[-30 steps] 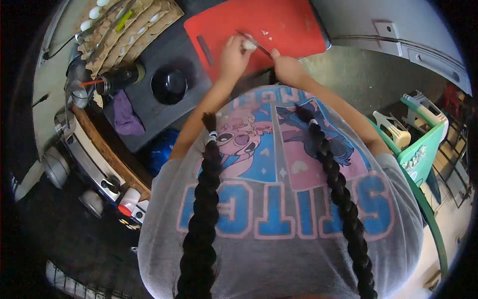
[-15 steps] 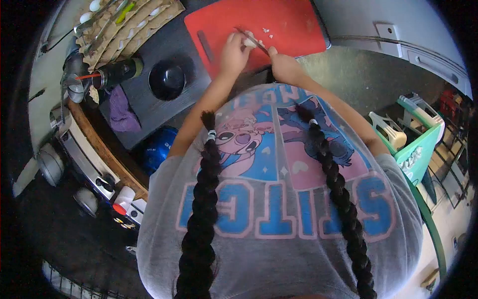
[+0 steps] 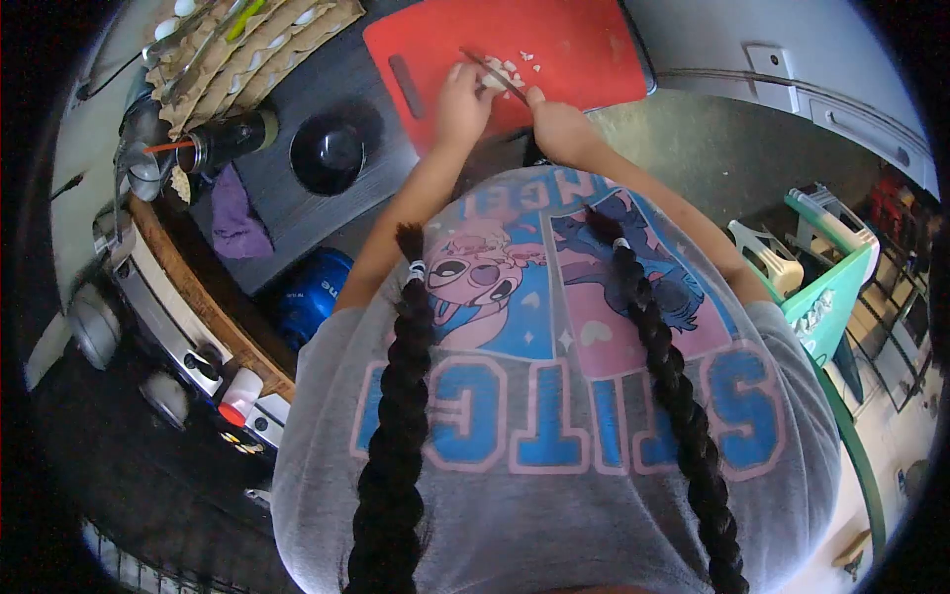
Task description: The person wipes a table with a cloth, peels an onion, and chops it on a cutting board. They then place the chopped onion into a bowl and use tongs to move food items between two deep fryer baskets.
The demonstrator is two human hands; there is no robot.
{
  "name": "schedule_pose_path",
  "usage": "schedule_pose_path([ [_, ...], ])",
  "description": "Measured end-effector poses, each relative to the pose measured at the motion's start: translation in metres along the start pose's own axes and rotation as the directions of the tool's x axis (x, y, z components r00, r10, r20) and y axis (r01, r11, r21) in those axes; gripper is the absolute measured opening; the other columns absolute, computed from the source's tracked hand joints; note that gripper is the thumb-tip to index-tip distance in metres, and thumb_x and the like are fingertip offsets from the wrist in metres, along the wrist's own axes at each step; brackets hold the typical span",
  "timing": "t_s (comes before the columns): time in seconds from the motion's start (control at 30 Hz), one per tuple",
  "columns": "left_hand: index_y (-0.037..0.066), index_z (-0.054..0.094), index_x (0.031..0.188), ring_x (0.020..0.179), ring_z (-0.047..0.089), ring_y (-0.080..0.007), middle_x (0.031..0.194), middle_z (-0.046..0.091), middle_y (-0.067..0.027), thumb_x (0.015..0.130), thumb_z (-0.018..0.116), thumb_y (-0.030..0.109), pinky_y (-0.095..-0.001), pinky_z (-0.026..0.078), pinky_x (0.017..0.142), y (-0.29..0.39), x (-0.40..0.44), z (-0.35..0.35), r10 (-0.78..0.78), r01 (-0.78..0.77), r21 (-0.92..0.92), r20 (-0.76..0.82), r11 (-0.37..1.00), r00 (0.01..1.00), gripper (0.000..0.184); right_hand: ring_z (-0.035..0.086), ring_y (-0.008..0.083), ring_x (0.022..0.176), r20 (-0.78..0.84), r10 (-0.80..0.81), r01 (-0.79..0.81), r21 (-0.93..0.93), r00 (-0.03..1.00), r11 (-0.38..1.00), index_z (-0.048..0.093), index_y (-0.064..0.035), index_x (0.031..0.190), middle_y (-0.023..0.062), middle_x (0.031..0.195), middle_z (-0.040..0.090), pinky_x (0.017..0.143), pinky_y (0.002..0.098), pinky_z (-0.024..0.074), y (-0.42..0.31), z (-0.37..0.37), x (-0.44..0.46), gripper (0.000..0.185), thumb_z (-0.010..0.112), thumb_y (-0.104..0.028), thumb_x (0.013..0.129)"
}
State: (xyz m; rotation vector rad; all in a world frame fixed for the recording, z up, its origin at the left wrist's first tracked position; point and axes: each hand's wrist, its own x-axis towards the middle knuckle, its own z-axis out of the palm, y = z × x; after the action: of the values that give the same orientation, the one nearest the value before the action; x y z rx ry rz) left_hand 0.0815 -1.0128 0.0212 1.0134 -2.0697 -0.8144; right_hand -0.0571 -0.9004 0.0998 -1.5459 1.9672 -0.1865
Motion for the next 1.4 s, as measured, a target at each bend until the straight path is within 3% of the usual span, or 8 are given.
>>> schedule_pose_path([
  [0.2, -0.003, 0.059, 0.099, 0.091, 0.067, -0.032, 0.102, 0.06, -0.017, 0.076, 0.074, -0.002, -0.0353, 0.06, 0.079, -0.004, 0.004, -0.001, 0.085, -0.087, 0.064, 0.026, 0.994, 0.996, 0.027, 0.062, 0.0487, 0.104, -0.062, 0.031, -0.02, 0.159, 0.998, 0.987, 0.044, 0.0022, 0.123, 0.0344, 0.109, 0.063, 0.089, 0.0555, 0.0474, -0.002, 0.018, 0.038, 0.032, 0.029, -0.015, 0.101],
  [0.3, -0.004, 0.059, 0.099, 0.092, 0.067, -0.0316, 0.102, 0.06, -0.0169, 0.077, 0.073, -0.003, -0.0354, 0.059, 0.079, -0.01, -0.001, 0.001, 0.033, -0.033, 0.017, 0.04, 0.999, 0.999, 0.027, 0.066, 0.0462, 0.097, -0.106, -0.053, 0.053, 0.0, 0.993, 0.999, 0.046, 0.0048, 0.123, 0.0314, 0.1, 0.067, 0.083, 0.0556, 0.0513, 0.002, 0.022, 0.048, 0.033, 0.034, -0.013, 0.098],
  [0.5, -0.003, 0.059, 0.101, 0.093, 0.068, -0.0313, 0.103, 0.061, -0.0172, 0.077, 0.074, -0.001, -0.0364, 0.059, 0.08, -0.011, -0.005, -0.002, 0.028, -0.028, 0.013, 0.031, 1.0, 0.999, 0.029, 0.062, 0.0486, 0.104, 0.005, -0.005, 0.005, -0.019, 1.0, 1.0, 0.045, 0.0033, 0.121, 0.0338, 0.109, 0.063, 0.09, 0.0554, 0.0473, -0.003, 0.007, 0.005, 0.035, 0.026, -0.019, 0.102],
  [0.73, -0.003, 0.059, 0.102, 0.095, 0.069, -0.0314, 0.105, 0.061, -0.0171, 0.076, 0.075, 0.001, -0.0364, 0.059, 0.081, -0.004, 0.0, -0.001, 0.015, -0.015, 0.01, 0.025, 1.0, 1.0, 0.031, 0.061, 0.0481, 0.105, -0.036, 0.003, -0.002, 0.012, 0.999, 1.0, 0.044, 0.0038, 0.122, 0.0352, 0.11, 0.062, 0.091, 0.0556, 0.0468, 0.002, 0.019, 0.016, 0.037, 0.023, -0.02, 0.103],
  [0.83, -0.003, 0.059, 0.103, 0.095, 0.069, -0.0313, 0.106, 0.061, -0.017, 0.077, 0.075, 0.001, -0.0362, 0.059, 0.081, -0.009, 0.0, 0.003, 0.024, -0.028, 0.097, 0.035, 0.995, 0.999, 0.031, 0.062, 0.0477, 0.106, -0.001, 0.022, -0.022, -0.002, 1.0, 1.0, 0.044, 0.0037, 0.123, 0.0348, 0.11, 0.063, 0.091, 0.0553, 0.0473, 0.004, 0.019, 0.016, 0.037, 0.023, -0.02, 0.104],
  [0.9, -0.003, 0.059, 0.103, 0.095, 0.069, -0.0315, 0.106, 0.062, -0.0171, 0.077, 0.076, 0.002, -0.0362, 0.059, 0.081, -0.007, 0.003, 0.003, 0.037, -0.039, 0.082, 0.025, 0.996, 0.999, 0.031, 0.066, 0.0463, 0.096, -0.073, -0.013, 0.011, -0.031, 0.997, 0.999, 0.043, 0.0038, 0.124, 0.0322, 0.1, 0.066, 0.082, 0.0551, 0.052, 0.007, 0.024, 0.021, 0.032, 0.035, -0.009, 0.095],
  [1.2, -0.001, 0.062, 0.1, 0.094, 0.064, -0.0342, 0.1, 0.062, -0.0169, 0.075, 0.077, 0.008, -0.0418, 0.054, 0.079, 0.009, 0.012, -0.003, 0.095, -0.114, 0.221, 0.093, 0.969, 0.991, 0.03, 0.066, 0.0471, 0.095, -0.074, -0.141, 0.142, 0.008, 0.987, 0.99, 0.045, 0.0022, 0.115, 0.0324, 0.098, 0.066, 0.081, 0.0562, 0.0513, 0.032, 0.03, 0.062, 0.024, 0.037, -0.01, 0.096],
  [1.4, 0.003, 0.064, 0.1, 0.101, 0.06, -0.0366, 0.105, 0.063, -0.0143, 0.074, 0.074, 0.012, -0.0457, 0.05, 0.086, 0.018, 0.017, -0.008, 0.046, -0.095, 0.268, 0.183, 0.959, 0.982, 0.03, 0.066, 0.0477, 0.095, -0.129, -0.072, 0.072, -0.004, 0.989, 0.997, 0.047, 0.0024, 0.113, 0.0323, 0.1, 0.066, 0.082, 0.0566, 0.0511, 0.03, 0.017, 0.015, 0.025, 0.034, -0.012, 0.097],
])
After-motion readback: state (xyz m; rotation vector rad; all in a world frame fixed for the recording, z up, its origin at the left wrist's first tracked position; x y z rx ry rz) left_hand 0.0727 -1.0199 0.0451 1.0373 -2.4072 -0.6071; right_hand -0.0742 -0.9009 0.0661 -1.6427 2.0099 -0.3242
